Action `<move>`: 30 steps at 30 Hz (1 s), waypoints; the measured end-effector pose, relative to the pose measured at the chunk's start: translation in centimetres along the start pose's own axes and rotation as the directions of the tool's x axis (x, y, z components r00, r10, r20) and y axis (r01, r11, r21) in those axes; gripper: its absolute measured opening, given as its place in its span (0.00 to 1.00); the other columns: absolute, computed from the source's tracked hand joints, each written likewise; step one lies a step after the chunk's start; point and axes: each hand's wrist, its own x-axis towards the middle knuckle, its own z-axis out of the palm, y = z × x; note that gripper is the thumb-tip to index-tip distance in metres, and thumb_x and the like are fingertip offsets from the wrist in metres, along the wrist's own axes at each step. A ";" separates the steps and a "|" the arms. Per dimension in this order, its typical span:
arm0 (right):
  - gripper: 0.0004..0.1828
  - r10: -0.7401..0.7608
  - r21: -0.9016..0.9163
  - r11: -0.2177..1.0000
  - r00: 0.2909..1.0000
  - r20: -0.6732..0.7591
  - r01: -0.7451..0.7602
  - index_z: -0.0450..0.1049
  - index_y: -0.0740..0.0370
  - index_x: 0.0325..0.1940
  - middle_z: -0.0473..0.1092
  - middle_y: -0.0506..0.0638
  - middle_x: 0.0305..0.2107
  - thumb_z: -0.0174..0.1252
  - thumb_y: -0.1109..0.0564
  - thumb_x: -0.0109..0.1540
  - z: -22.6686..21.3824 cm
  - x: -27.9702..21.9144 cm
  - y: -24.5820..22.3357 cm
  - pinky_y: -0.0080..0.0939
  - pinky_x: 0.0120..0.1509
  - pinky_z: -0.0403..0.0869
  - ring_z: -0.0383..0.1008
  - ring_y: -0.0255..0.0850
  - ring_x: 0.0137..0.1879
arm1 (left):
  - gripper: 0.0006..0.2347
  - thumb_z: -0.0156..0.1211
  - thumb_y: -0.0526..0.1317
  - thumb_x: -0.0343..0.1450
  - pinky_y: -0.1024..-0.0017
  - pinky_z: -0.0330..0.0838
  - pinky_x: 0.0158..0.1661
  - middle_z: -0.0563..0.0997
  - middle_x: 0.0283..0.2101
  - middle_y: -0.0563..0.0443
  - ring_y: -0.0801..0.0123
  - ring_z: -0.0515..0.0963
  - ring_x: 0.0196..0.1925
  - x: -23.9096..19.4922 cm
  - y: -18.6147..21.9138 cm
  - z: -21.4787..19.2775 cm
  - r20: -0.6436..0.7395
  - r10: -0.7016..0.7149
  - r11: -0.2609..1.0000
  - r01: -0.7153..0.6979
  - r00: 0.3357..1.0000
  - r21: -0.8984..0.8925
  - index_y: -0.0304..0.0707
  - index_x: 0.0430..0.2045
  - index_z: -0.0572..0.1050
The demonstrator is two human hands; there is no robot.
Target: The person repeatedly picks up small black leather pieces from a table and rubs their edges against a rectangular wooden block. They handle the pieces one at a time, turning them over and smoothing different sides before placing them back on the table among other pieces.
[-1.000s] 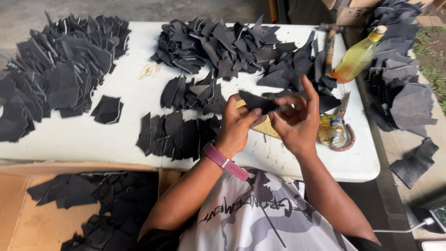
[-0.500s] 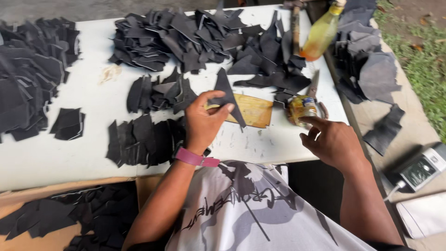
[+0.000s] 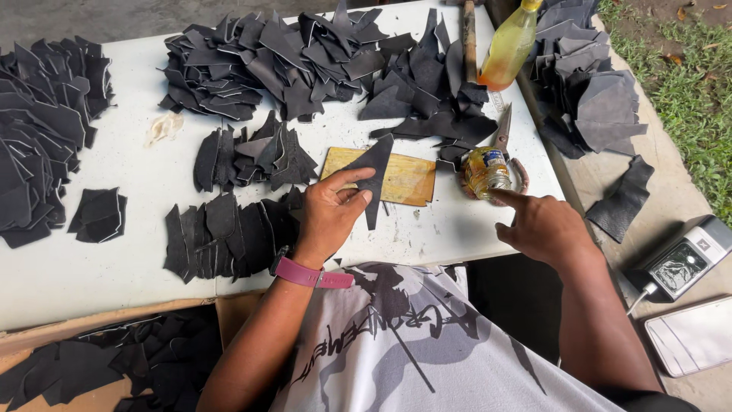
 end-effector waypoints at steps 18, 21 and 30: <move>0.36 -0.015 0.005 1.000 1.000 -0.025 0.015 0.61 0.26 0.73 0.81 0.48 0.33 0.59 0.41 0.60 1.4 0.7 -0.2 0.50 0.52 0.79 0.82 0.49 0.43 | 0.15 0.58 0.26 0.71 0.83 0.75 0.39 0.86 0.46 0.53 0.83 0.80 0.38 0.0 1.1 -0.3 0.030 0.044 0.987 -0.048 0.999 0.156 0.33 0.52 0.79; 0.35 -0.030 -0.057 0.998 1.000 0.003 0.030 0.60 0.24 0.74 0.81 0.47 0.32 0.57 0.40 0.61 1.2 0.5 -0.5 0.49 0.52 0.79 0.82 0.47 0.43 | 0.15 0.60 0.27 0.70 0.82 0.73 0.34 0.85 0.44 0.52 0.82 0.77 0.34 0.2 1.2 -0.4 0.015 -0.040 0.995 0.038 0.999 0.094 0.33 0.52 0.79; 0.35 -0.386 0.638 0.336 0.720 -0.578 0.693 0.69 0.57 0.71 0.71 0.52 0.43 0.63 0.53 0.58 -2.0 -3.4 -1.6 0.45 0.55 0.74 0.73 0.44 0.47 | 0.19 0.59 0.20 0.75 0.79 0.72 0.53 0.83 0.41 0.48 0.75 0.79 0.43 0.1 0.2 -1.0 0.326 0.064 0.532 0.245 0.943 -0.811 0.21 0.63 0.72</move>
